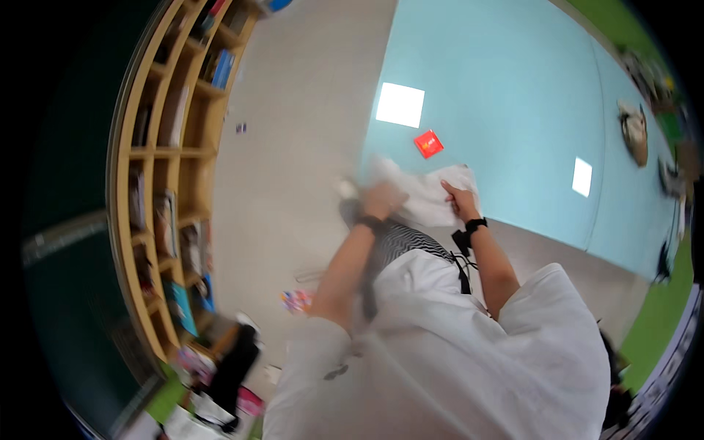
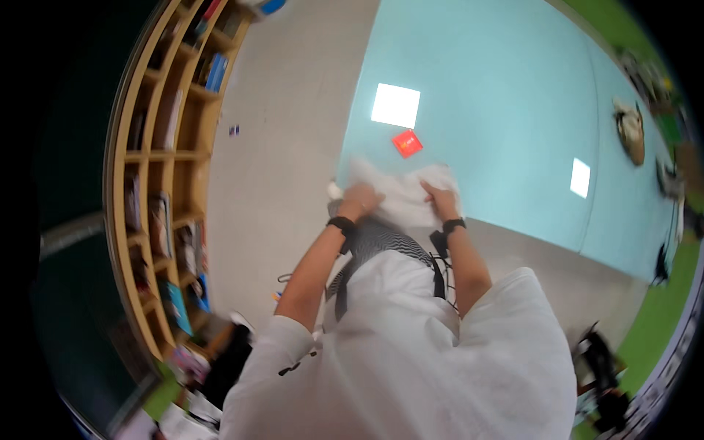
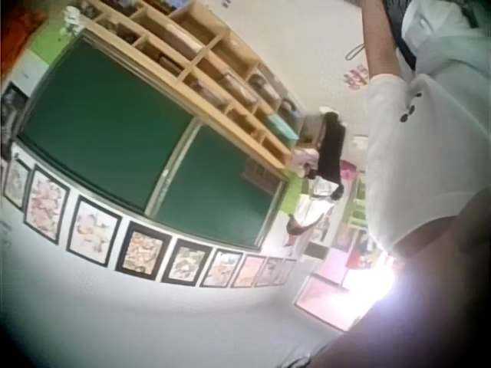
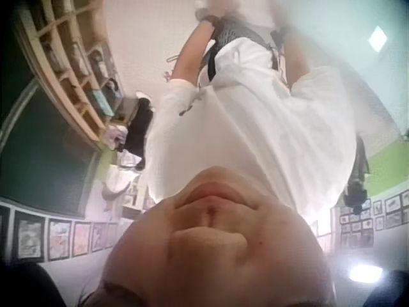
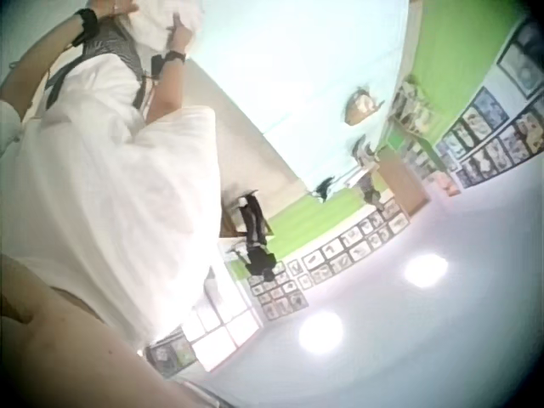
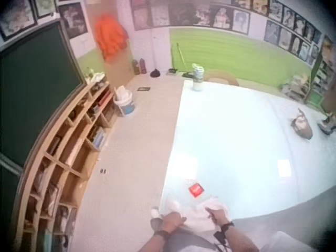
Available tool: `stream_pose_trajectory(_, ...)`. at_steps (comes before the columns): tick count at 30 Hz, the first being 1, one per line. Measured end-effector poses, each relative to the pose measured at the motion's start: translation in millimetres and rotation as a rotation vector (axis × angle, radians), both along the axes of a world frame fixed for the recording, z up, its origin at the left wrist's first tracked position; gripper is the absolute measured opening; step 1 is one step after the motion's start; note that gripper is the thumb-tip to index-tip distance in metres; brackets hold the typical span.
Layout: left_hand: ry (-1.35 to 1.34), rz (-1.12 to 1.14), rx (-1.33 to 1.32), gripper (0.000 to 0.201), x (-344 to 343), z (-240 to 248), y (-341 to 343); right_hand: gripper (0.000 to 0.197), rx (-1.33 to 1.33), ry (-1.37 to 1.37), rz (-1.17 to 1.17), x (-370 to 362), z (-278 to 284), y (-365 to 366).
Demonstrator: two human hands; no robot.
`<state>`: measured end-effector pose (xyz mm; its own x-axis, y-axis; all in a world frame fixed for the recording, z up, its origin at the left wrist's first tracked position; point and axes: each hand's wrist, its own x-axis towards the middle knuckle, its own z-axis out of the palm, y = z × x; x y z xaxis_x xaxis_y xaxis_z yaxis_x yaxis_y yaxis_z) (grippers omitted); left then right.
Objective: The person wipes a chalkboard, the frame of large wall posters, a tabletop, and a green wall with a white cloth.
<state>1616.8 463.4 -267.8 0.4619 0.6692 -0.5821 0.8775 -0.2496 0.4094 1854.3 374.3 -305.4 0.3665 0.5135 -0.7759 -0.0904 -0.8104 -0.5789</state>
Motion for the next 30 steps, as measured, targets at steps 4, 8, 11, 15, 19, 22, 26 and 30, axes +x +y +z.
stream_pose_trajectory(4, 0.059, -0.147, -0.255, 0.041, 11.6, 23.8, 38.9, 0.053, -0.096, -0.113, -0.012, -4.4, 9.8, 14.2)
stream_pose_trajectory(8, 0.003, -0.315, -0.324, 0.041, 24.5, 20.8, 54.0, 0.057, -0.15, -0.145, -0.075, -4.1, 15.2, 19.6)
stream_pose_trajectory(11, -0.031, -0.395, -0.349, 0.042, 32.1, 34.4, 69.5, 0.057, -0.194, -0.195, -0.111, -1.9, 19.5, 24.7)
stream_pose_trajectory(15, 0.007, -0.477, -0.467, 0.041, 25.9, 39.5, 106.9, 0.05, -0.132, -0.284, -0.111, -25.5, -1.3, 31.5)
stream_pose_trajectory(19, 0.005, -0.812, -0.287, 0.039, 2.1, 15.8, 149.8, 0.048, -0.008, -0.478, 0.051, -80.8, -26.4, 35.0)
stream_pose_trajectory(22, 0.094, -0.988, -0.356, 0.039, -18.9, 15.8, 192.9, 0.059, -0.019, -0.298, -0.347, -132.9, -29.0, 56.4)
stream_pose_trajectory(26, 0.179, -1.108, -0.45, 0.037, -38.3, 40.8, 260.1, 0.063, -0.147, -0.181, -0.666, -202.6, -10.6, 104.5)
stream_pose_trajectory(30, 0.038, -1.203, -0.441, 0.035, -70.5, 45.8, 326.9, 0.056, -0.102, -0.145, -0.847, -270.4, -9.9, 153.5)
